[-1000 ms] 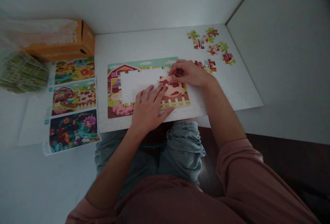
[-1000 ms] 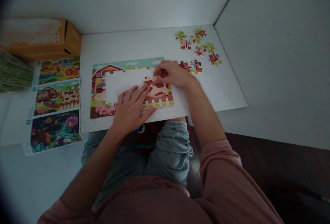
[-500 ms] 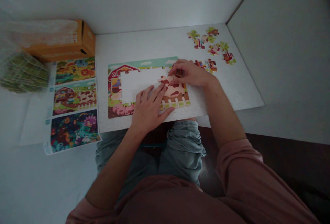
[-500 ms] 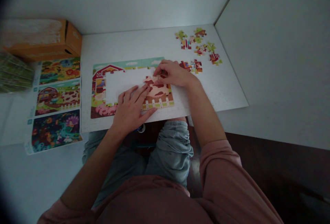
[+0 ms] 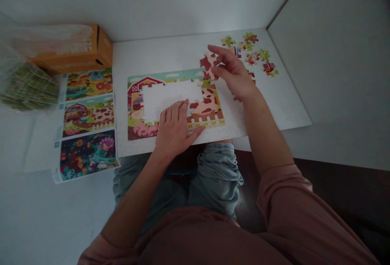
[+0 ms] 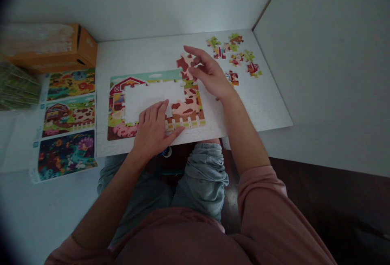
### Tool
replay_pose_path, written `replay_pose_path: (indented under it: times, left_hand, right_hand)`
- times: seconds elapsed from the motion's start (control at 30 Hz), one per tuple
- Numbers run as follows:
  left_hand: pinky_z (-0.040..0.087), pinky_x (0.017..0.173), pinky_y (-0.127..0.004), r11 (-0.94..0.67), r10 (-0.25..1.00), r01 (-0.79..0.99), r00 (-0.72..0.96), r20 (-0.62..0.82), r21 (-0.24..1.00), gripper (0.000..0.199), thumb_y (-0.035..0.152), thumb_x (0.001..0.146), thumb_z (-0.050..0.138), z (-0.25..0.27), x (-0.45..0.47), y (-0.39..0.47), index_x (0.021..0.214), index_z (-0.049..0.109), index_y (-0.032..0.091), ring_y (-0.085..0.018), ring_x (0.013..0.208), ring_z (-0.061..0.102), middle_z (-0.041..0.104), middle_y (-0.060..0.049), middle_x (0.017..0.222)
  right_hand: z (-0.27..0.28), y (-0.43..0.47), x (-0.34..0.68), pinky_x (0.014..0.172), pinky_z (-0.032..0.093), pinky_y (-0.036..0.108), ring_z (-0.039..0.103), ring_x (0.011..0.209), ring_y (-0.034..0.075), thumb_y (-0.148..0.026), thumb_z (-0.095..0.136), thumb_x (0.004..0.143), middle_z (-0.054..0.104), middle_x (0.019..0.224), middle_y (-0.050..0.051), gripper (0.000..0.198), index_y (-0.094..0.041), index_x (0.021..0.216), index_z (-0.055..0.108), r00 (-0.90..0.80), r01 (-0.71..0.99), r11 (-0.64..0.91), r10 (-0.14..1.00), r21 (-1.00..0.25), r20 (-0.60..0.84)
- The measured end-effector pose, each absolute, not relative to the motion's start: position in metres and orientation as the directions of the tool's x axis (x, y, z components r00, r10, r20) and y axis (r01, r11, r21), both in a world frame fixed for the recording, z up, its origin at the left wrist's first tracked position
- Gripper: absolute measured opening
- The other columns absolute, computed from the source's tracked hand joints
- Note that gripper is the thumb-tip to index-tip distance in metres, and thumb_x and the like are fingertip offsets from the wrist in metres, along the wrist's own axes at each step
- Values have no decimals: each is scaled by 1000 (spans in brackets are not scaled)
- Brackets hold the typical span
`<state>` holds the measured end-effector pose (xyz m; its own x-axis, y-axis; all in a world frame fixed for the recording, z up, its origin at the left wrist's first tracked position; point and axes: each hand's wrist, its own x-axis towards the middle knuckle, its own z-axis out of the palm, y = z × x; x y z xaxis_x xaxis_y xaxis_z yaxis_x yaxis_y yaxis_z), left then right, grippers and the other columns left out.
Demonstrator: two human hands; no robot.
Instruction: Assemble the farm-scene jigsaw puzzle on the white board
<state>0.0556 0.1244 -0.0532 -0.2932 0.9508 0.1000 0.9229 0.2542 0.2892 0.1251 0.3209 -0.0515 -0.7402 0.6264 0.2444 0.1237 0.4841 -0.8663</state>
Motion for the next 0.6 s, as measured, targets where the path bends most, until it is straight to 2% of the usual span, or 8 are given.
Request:
replay_pose_path:
  times: [0.27,0.4,0.6]
  left_hand:
    - [19,87,-42,249,949,928,-291,122,276,58,45,71,32,-52,55,125,119,11,20,-25,108,18,25,-5,118]
    - [20,86,-42,245,948,928,-290,134,281,58,45,71,32,-53,55,125,119,11,21,-25,108,19,26,-5,118]
    - [19,88,-41,258,946,923,-301,119,285,58,46,71,31,-53,56,124,119,11,20,-24,109,18,24,-5,118]
  right_hand:
    - [-50,316,125,60,41,28,47,76,14,-34,52,65,47,84,0,35,-27,95,35,-761,100,397,621,-913,187]
    - [-55,320,124,60,41,29,47,77,14,-35,50,66,47,82,1,27,-23,88,39,-774,46,409,591,-912,226]
    - [-60,324,126,57,41,27,48,73,13,-34,53,63,47,78,0,30,-23,88,41,-789,32,419,567,-907,234]
